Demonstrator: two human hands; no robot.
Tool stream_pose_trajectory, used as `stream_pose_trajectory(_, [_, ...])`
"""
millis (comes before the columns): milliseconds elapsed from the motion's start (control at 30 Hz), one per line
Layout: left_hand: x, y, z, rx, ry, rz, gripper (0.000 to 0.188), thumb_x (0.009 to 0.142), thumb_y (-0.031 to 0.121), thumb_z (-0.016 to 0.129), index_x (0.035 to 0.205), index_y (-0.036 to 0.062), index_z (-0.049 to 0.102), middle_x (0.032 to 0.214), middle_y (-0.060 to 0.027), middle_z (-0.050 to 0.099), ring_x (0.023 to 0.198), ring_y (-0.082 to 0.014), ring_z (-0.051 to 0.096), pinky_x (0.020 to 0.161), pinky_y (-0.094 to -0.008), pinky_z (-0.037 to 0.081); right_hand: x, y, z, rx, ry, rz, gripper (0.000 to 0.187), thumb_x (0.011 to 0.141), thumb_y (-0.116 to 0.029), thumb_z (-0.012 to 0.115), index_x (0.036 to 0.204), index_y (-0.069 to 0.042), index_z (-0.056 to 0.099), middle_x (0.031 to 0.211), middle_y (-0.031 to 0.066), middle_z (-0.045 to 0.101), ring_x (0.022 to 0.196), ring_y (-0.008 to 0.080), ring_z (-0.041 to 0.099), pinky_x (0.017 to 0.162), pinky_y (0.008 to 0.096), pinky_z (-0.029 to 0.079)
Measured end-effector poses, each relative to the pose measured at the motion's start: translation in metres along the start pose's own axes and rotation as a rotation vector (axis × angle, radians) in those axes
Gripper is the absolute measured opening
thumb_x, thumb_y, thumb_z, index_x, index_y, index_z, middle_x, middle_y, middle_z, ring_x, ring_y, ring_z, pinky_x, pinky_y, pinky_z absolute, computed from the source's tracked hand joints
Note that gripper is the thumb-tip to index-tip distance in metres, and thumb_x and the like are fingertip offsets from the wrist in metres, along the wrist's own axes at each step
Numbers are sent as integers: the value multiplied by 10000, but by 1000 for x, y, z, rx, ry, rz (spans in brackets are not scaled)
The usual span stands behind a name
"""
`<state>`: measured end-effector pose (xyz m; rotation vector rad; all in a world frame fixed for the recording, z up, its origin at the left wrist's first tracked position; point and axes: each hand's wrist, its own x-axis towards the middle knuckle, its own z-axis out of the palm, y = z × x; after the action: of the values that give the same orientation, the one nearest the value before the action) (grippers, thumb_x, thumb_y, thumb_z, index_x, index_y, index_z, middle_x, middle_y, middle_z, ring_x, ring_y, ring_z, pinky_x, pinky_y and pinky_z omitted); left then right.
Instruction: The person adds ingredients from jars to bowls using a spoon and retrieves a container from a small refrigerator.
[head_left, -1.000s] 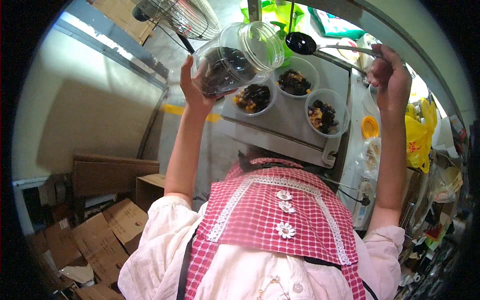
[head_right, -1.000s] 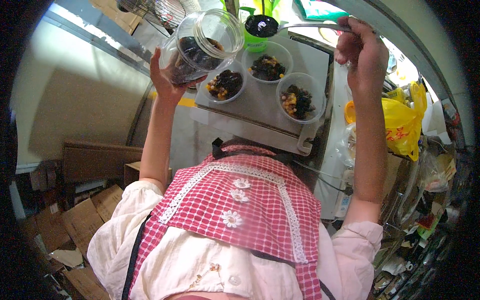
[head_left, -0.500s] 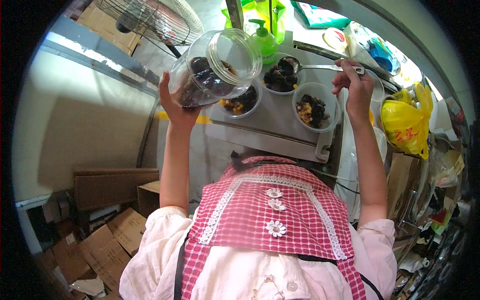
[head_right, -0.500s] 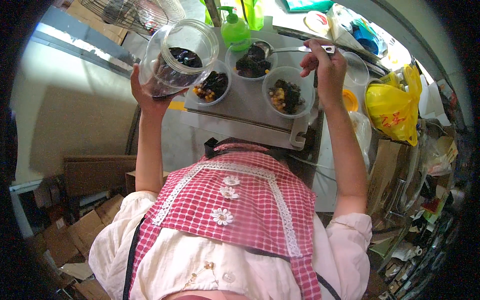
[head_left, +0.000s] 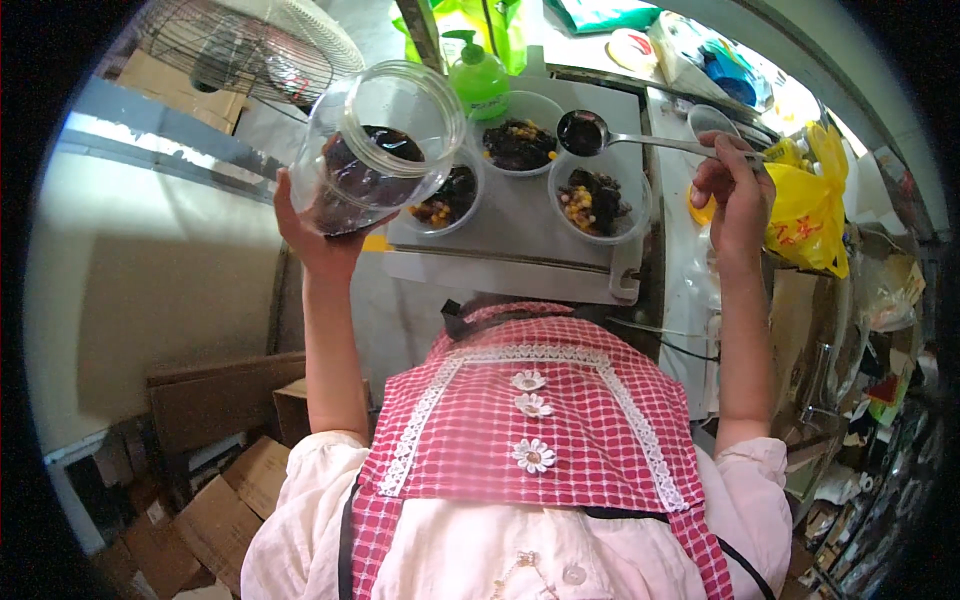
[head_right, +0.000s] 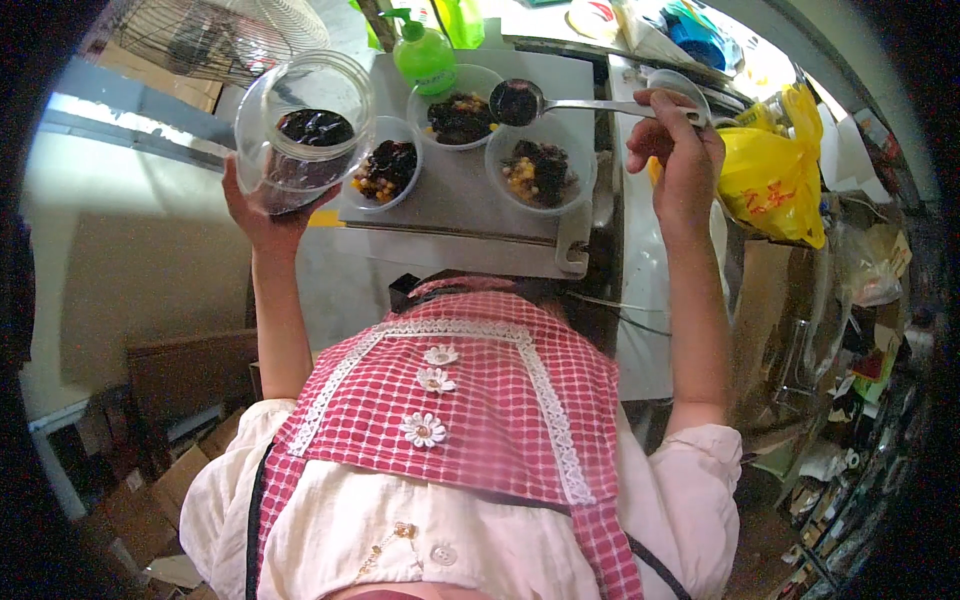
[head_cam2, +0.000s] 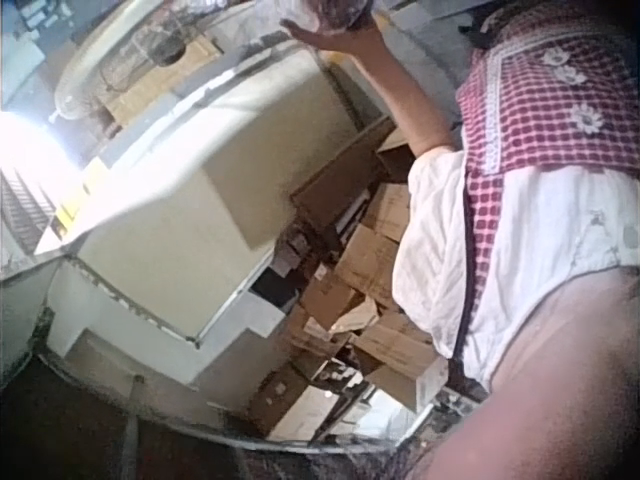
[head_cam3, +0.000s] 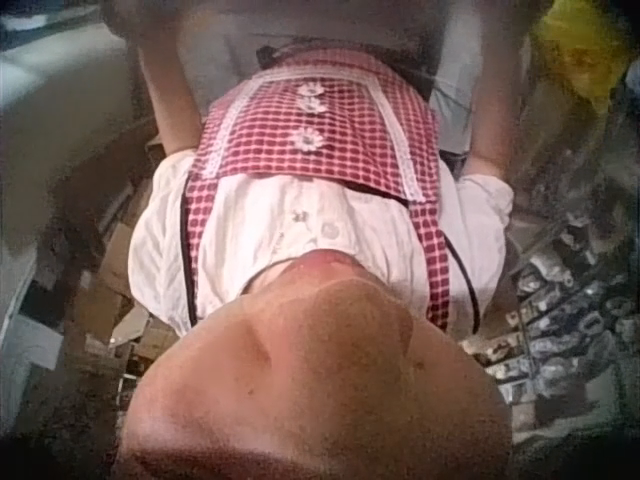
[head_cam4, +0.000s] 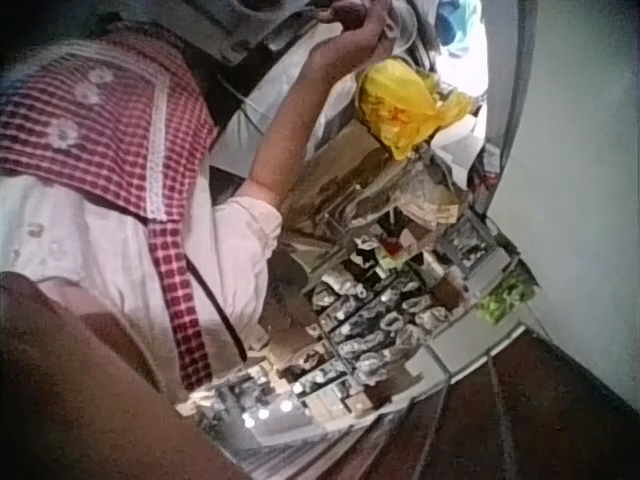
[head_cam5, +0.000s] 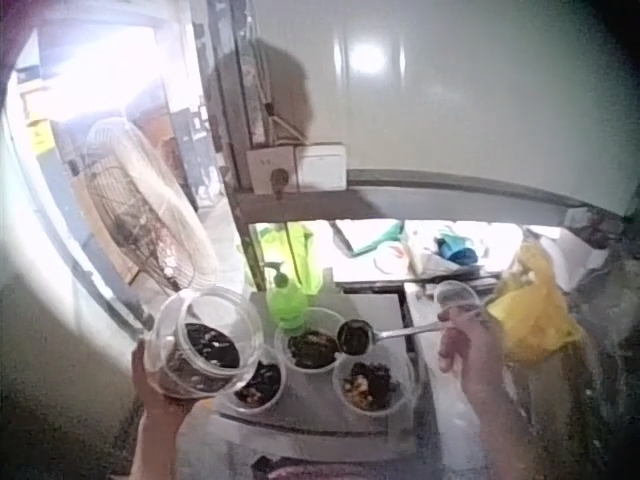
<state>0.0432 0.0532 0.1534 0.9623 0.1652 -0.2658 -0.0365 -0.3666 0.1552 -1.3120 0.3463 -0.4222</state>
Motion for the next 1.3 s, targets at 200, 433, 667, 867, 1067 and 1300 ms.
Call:
stream_pose_trajectory(200, [2, 0, 9, 21, 118, 41, 1000, 795, 754, 514, 1537, 104, 346, 1495, -162, 448, 1343, -401, 474, 974, -652, 481, -50, -12, -23, -291, -222, -170, 190, 990, -103, 582, 1083, 4, 709, 722, 51, 629, 620, 106, 612, 517, 240, 505])
stream_pose_trajectory(433, [11, -5, -9, -92, 117, 127, 958, 805, 693, 581, 1483, 35, 424, 1474, -159, 473, 1342, -353, 476, 1089, -566, 413, -77, -21, -26, -848, -569, -645, 400, 796, 106, 636, 1171, -14, 705, 814, 110, 714, 670, 180, 692, 634, 288, 550])
stream_pose_trajectory(667, [2, -8, 7, -110, 31, 178, 947, 851, 678, 550, 1471, -27, 425, 1459, -175, 499, 1339, -333, 483, 1152, -464, 361, -92, -18, -19, -582, -396, -375, 221, 972, 29, 585, 1153, 14, 709, 844, 103, 713, 744, 152, 698, 676, 292, 594])
stream_pose_trajectory(867, [-7, -9, 11, -92, 33, 178, 944, 861, 693, 520, 1459, -33, 444, 1454, -182, 504, 1336, -328, 488, 1145, -461, 373, -83, -10, -14, -311, -30, -174, 289, 1029, -217, 572, 1137, 32, 669, 754, 105, 671, 620, 151, 652, 583, 281, 564])
stream_pose_trajectory(1067, [-9, -15, -7, -224, 10, 98, 844, 896, 668, 481, 1468, 48, 454, 1476, -167, 489, 1349, -328, 481, 1145, -494, 382, -58, -5, -26, -177, 113, -35, 293, 1029, -215, 553, 1119, 37, 673, 724, 99, 669, 592, 163, 654, 554, 279, 551])
stream_pose_trajectory(1300, [-9, -27, -33, -332, -56, 31, 822, 916, 675, 460, 1412, 23, 527, 1376, -159, 591, 1257, -316, 569, 1090, -469, 448, -89, 25, -29, -496, -367, -296, 228, 958, 56, 594, 1164, 30, 689, 924, 105, 715, 832, 179, 707, 750, 315, 590])
